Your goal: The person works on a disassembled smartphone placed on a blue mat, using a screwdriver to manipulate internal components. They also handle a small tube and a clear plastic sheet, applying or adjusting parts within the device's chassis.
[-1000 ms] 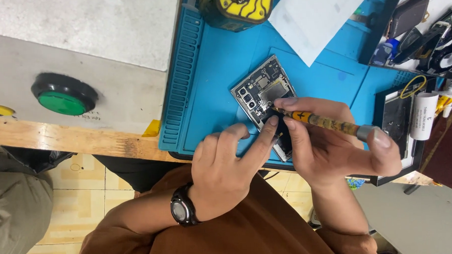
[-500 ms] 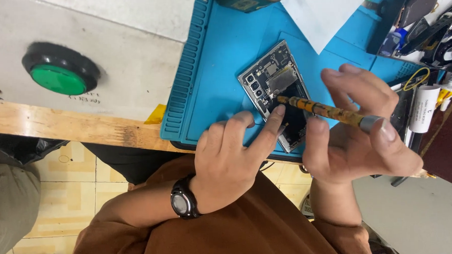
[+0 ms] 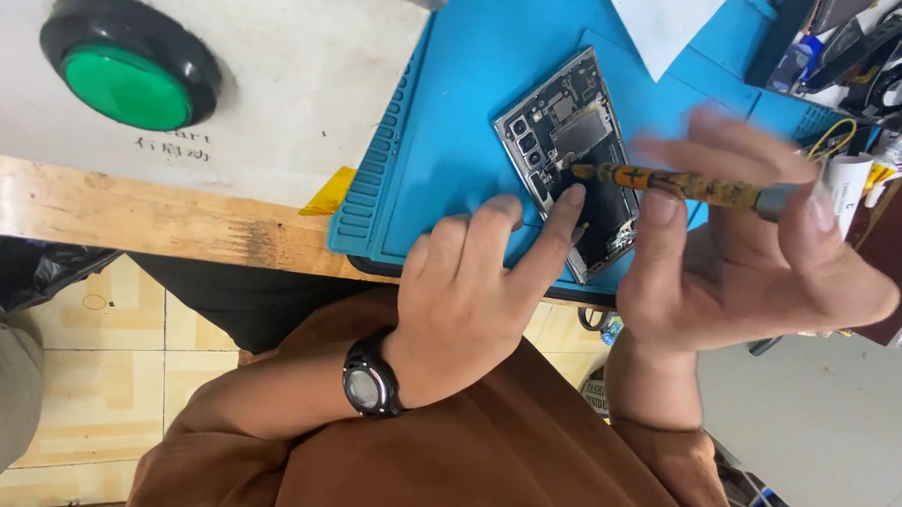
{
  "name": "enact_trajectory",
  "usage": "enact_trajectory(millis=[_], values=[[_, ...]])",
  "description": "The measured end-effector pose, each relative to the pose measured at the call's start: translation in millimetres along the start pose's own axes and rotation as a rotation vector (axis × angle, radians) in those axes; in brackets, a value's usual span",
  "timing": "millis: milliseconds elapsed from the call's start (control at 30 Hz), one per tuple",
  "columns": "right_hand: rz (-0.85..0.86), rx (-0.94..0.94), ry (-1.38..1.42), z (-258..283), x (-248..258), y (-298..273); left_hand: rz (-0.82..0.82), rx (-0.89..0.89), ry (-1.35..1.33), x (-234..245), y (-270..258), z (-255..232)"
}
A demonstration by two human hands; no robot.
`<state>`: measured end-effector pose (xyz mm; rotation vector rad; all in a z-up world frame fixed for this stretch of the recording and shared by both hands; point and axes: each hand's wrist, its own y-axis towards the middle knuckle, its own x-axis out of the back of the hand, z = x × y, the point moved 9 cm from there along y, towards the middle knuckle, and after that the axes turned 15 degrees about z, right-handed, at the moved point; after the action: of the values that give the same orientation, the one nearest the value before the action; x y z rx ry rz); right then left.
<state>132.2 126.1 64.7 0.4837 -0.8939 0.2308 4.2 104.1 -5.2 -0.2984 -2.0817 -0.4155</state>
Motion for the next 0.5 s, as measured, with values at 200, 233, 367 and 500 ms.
enact_trajectory(millis=[200,233,367,500], values=[[0.058,0.15,-0.182,20.0,-26.6,3.0,-0.011,0.004,-0.014,1.8,0.5,1.7],[0.06,0.067,-0.069,16.2,-30.6,3.1,-0.003,0.005,0.001,1.5,0.7,1.7],[0.088,0.128,-0.07,-38.2,-5.9,-55.6,0.011,0.001,0.013,-0.8,0.1,1.3],[0.013,0.128,-0.146,13.0,-28.8,1.5,-0.002,0.014,0.017,-0.6,0.2,1.7]])
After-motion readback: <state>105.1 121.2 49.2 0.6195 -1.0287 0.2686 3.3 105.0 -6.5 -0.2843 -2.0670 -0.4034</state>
